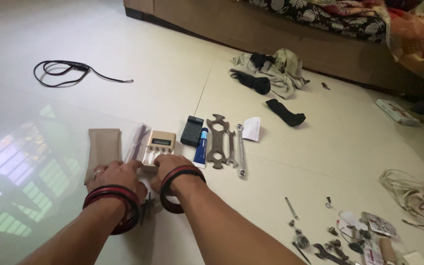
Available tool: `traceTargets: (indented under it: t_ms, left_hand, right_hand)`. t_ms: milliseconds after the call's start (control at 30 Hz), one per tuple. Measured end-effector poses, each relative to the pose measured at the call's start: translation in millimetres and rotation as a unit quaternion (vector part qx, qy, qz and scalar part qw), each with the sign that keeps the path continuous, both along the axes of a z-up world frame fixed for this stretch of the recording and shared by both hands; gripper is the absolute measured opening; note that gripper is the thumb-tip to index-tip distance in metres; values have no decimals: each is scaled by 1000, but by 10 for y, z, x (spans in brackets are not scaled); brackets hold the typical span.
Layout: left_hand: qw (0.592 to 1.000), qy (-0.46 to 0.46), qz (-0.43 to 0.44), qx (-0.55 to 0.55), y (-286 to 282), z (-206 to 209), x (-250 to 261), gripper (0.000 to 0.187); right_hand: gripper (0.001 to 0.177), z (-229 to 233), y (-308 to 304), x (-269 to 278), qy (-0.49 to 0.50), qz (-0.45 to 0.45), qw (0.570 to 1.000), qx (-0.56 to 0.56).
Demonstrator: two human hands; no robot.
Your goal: The person sorts various small hardware items and tools from a pile on the floor into a cardboard box. They handle items such as screws, bolts, a wrench, and a small white plastic piece, placing them into the box one by one.
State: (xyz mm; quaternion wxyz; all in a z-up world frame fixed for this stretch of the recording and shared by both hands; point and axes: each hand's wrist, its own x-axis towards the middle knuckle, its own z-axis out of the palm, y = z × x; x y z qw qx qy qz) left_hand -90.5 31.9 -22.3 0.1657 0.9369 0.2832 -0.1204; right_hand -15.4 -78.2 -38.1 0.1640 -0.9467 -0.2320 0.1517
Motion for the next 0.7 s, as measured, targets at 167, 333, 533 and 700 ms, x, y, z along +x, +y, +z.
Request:
traceTargets:
  t_ms: [167, 333, 533, 700]
  left_hand:
    - [999, 21, 8, 27, 55, -19, -25, 63]
    - [999, 20, 20, 34, 234, -46, -106, 60]
    - [998, -29, 62, 10, 557, -301, -108, 61]
    - [995, -29, 93, -3, 785, -428, -142, 55]
  right_hand:
    - [61, -79, 39, -37, 5, 20, 999, 29]
    - [68, -74, 205, -85, -8, 68, 998, 5]
    - [70, -66, 436, -220, 12, 77, 997, 14]
    - [84, -15, 521, -260, 76, 97, 992, 20]
